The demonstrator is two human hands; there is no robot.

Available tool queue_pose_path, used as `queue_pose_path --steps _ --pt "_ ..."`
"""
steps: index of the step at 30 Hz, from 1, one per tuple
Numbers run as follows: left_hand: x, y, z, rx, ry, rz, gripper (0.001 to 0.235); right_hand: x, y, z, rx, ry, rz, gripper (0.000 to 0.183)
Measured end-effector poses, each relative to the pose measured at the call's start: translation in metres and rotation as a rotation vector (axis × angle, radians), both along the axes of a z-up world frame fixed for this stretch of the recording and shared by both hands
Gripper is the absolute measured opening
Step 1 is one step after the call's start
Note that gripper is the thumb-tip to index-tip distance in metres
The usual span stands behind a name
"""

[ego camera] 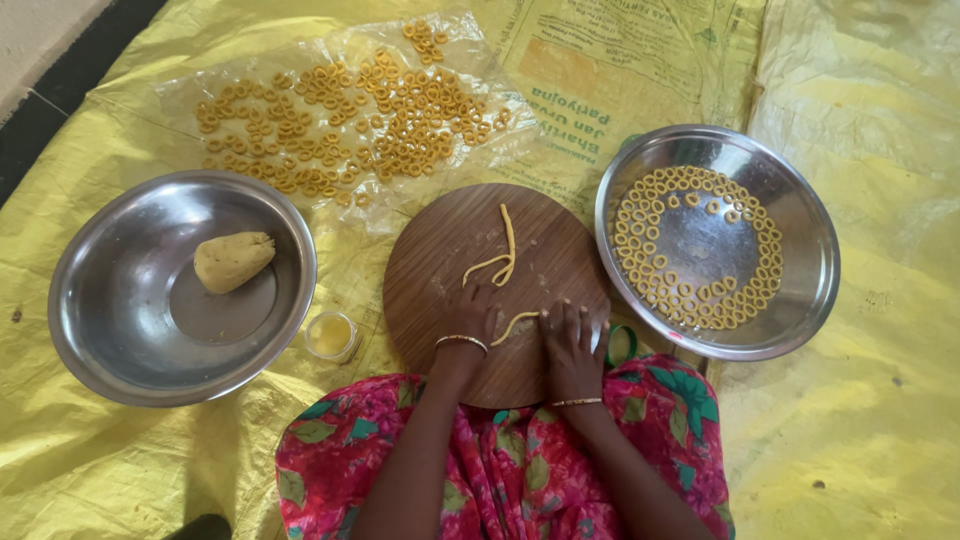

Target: The person rolls a small piece of dough into a thin rope on a wooden board, then shapes it into a ring and places it in a metal tray. The process is repeated with additional dough pieces.

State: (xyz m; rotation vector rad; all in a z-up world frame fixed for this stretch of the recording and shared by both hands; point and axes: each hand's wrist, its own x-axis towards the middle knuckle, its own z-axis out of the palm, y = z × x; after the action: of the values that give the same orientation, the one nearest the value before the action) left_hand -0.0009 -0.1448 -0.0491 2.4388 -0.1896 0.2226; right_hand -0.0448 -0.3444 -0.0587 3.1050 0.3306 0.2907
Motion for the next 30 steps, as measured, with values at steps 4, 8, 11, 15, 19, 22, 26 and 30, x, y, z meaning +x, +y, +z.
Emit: queue_pose_path --steps 4,8,11,15,19,22,26,30 --pt "0.001 0.008 0.001 -0.096 -0.069 0.071 0.034 0.008 -0.002 0.0 -0.099 -0.03 -0.031 0.068" --pt "-0.002 0.017 0.003 -0.331 -0.02 0.222 0.025 0.038 -0.005 -0.001 0.181 -0.06 0.004 0.047" --pt "-0.005 0.026 0.009 -0.668 0.059 0.358 0.021 0.042 -0.007 -0.006 0.286 -0.026 0.036 0.027" --pt "-0.019 0.028 0.026 -1.114 0.042 0.485 0.022 0.044 -0.013 -0.001 0.464 0.099 -0.041 0.026" --pt "-0.042 0.019 0.044 -1.519 0.155 0.528 0.026 0.065 -0.016 0.039 0.989 0.538 -0.305 0.02" --pt "-0.042 0.011 0.058 -1.594 0.213 0.546 0.029 0.093 -0.013 0.098 1.299 0.514 -0.318 0.022" --pt "-0.044 0.001 0.069 -1.65 0.239 0.502 0.029 0.084 0.0 0.168 1.015 -0.011 0.077 0.016" --pt "-0.048 -0.003 0.051 -1.73 0.474 0.431 0.033 0.041 0.043 0.173 0.673 -0.309 0.375 0.005"
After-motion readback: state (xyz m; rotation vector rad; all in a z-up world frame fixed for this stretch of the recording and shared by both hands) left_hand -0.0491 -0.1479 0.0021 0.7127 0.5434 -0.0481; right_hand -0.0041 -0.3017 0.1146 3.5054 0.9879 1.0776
